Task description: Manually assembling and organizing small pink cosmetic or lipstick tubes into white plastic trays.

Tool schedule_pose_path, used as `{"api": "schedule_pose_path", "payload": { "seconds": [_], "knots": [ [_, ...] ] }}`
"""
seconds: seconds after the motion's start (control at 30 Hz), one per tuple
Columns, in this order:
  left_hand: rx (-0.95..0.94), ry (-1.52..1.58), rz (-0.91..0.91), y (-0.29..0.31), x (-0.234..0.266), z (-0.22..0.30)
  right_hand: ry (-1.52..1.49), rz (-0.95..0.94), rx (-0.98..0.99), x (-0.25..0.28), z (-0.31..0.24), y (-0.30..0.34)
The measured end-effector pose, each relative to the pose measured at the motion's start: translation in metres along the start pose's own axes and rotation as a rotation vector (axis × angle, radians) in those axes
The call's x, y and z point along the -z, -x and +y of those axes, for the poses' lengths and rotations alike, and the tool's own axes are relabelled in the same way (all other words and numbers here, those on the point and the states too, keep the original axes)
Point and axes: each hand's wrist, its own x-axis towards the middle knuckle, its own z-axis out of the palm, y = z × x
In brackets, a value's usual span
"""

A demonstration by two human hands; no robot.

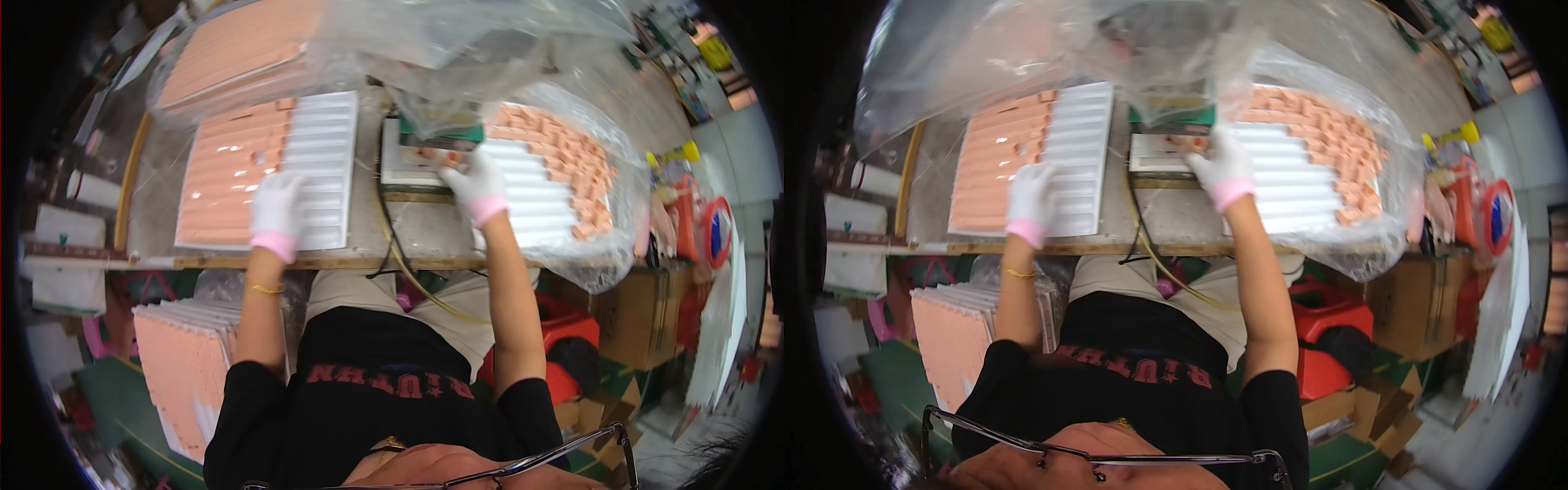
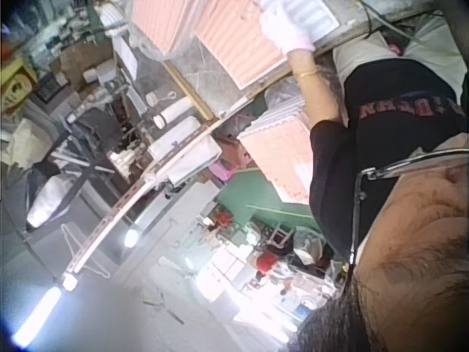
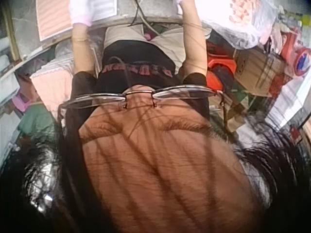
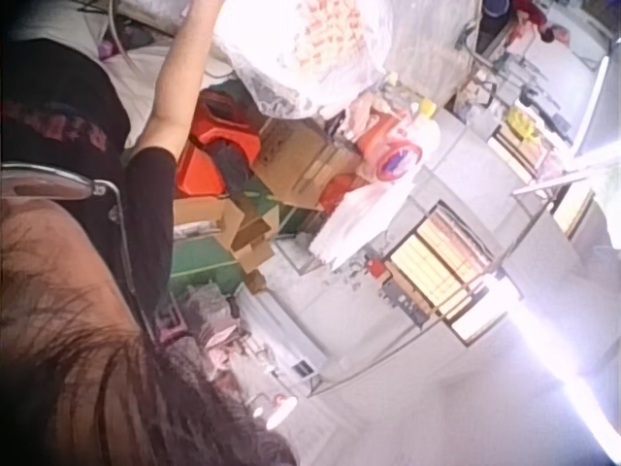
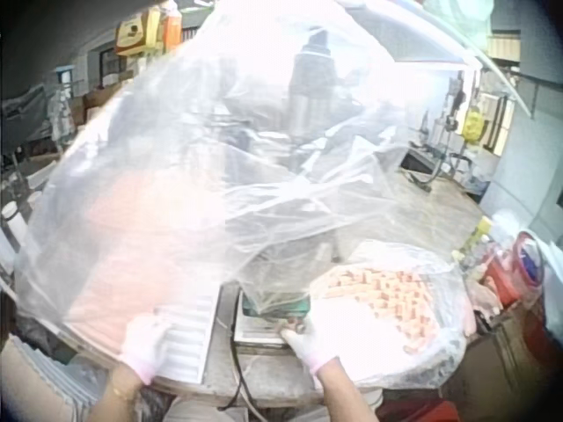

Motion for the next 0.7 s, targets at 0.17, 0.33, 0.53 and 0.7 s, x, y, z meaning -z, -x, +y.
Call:
{"api": "schedule_pose_path", "payload": {
  "seconds": [0.17, 0.33, 0.53, 0.7],
  "knots": [
    [0.052, -0.362, -0.119, 0.002, -0.012, -0.022, 0.015, 0.134, 0.152, -0.030, 0.023, -0.014],
    [0.081, -0.361, -0.141, 0.012, -0.013, -0.054, 0.121, 0.184, 0.083, 0.011, 0.005, 0.002],
    [-0.028, -0.084, 0.069, -0.004, -0.011, -0.041, 0.512, 0.440, -0.371, 0.136, 0.139, 0.052],
    [0.171, 0.808, -0.028, 0.009, -0.015, 0.019, 0.685, 0.012, -0.592, 0.165, 0.148, 0.084]
  ]
}}
